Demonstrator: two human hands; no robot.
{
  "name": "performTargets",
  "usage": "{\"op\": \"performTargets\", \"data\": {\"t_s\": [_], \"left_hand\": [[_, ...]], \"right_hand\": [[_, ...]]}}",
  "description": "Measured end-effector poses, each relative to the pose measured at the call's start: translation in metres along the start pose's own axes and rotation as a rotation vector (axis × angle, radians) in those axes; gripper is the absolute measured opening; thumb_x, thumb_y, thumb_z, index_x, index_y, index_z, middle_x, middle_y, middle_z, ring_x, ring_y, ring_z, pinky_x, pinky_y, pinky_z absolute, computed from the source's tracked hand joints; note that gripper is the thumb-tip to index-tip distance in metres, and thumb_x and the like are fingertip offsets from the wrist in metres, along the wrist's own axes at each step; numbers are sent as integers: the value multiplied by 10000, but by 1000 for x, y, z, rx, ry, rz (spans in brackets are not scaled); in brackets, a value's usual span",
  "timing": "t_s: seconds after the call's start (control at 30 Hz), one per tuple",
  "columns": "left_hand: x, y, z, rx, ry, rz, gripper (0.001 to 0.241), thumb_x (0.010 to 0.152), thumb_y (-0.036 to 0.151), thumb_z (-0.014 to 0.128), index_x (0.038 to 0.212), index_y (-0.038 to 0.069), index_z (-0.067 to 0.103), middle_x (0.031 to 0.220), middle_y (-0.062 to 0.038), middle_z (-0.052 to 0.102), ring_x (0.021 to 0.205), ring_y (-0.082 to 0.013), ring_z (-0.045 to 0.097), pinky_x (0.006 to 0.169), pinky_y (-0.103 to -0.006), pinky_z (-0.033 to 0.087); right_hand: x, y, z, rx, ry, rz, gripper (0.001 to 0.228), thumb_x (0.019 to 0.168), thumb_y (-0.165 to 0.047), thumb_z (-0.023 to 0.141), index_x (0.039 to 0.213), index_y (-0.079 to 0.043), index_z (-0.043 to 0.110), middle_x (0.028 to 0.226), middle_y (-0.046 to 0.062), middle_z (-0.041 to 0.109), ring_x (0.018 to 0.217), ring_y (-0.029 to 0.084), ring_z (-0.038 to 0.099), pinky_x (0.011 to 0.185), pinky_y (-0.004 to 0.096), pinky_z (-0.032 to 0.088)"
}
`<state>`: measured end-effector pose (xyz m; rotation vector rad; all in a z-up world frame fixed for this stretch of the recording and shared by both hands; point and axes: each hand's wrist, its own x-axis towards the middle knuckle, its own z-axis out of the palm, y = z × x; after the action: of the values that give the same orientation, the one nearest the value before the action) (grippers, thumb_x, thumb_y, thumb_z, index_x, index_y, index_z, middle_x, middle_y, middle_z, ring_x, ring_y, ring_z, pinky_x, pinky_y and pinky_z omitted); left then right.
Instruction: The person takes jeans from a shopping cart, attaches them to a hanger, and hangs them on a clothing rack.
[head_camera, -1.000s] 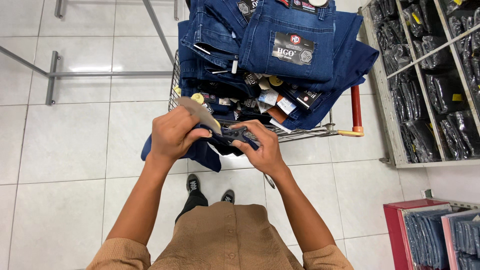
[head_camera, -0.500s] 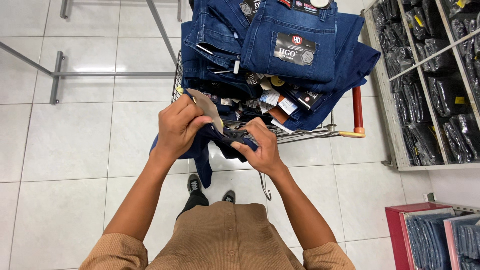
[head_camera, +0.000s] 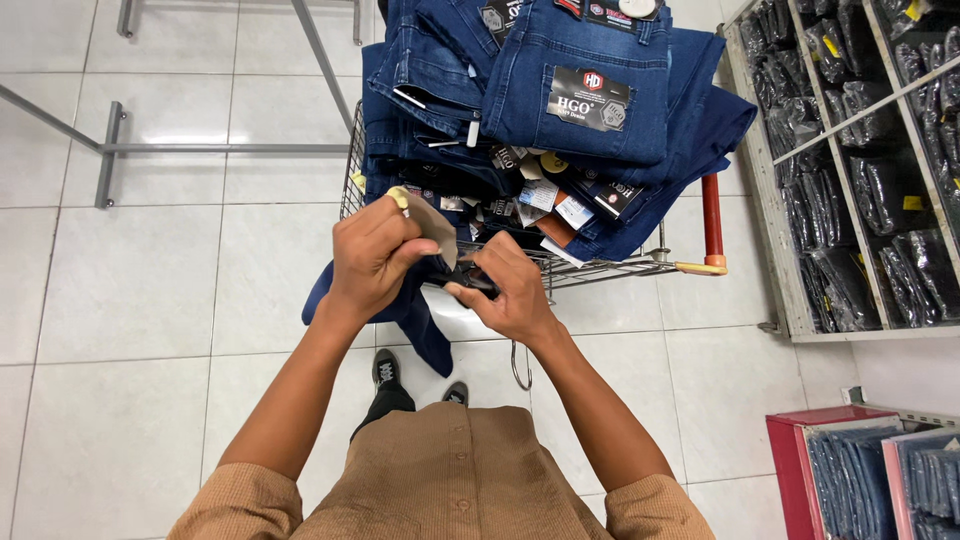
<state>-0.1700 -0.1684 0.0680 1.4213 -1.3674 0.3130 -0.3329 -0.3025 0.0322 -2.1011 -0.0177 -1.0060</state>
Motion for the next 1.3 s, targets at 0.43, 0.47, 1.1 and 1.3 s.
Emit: {"op": "performTargets", "data": {"t_s": [0.43, 0.47, 1.1, 1.3], "left_hand": [[4, 1, -13, -89, 104, -46, 402, 1001, 400, 677, 750, 97, 598, 647, -54, 425, 543, -314, 519, 545, -380, 458], [-3, -6, -12, -86, 106, -49, 402, 1001, 400, 677, 750, 97, 598, 647, -54, 425, 543, -314, 519, 545, -380, 458], [-81, -71, -60, 200, 88, -483, 277, 1096, 314, 596, 1103, 46, 527, 972, -148, 523, 946, -395, 585, 863, -479, 474], [-141, -15, -59, -81, 8, -902, 362, 1005, 187, 625, 1302, 36, 485, 1081, -181, 572, 1017, -382, 604, 896, -485, 488]], "right_hand": [[22, -7, -6, 39, -359, 303, 620, 845, -353, 838, 1384, -144, 612, 1276, 131, 708, 1192, 393, 646, 1014, 517, 474], [21, 1, -6, 41, -363, 303, 620, 845, -353, 838, 1384, -144, 612, 1276, 131, 708, 1192, 393, 646, 1014, 517, 474], [14, 33, 64, 43, -828, 469, 275, 944, -231, 643, 716, -97, 570, 573, 131, 563, 580, 295, 551, 620, 388, 446], [4, 63, 106, 35, -677, 732, 280, 931, -206, 688, 697, -71, 613, 576, 96, 586, 597, 241, 583, 581, 365, 478]]}}
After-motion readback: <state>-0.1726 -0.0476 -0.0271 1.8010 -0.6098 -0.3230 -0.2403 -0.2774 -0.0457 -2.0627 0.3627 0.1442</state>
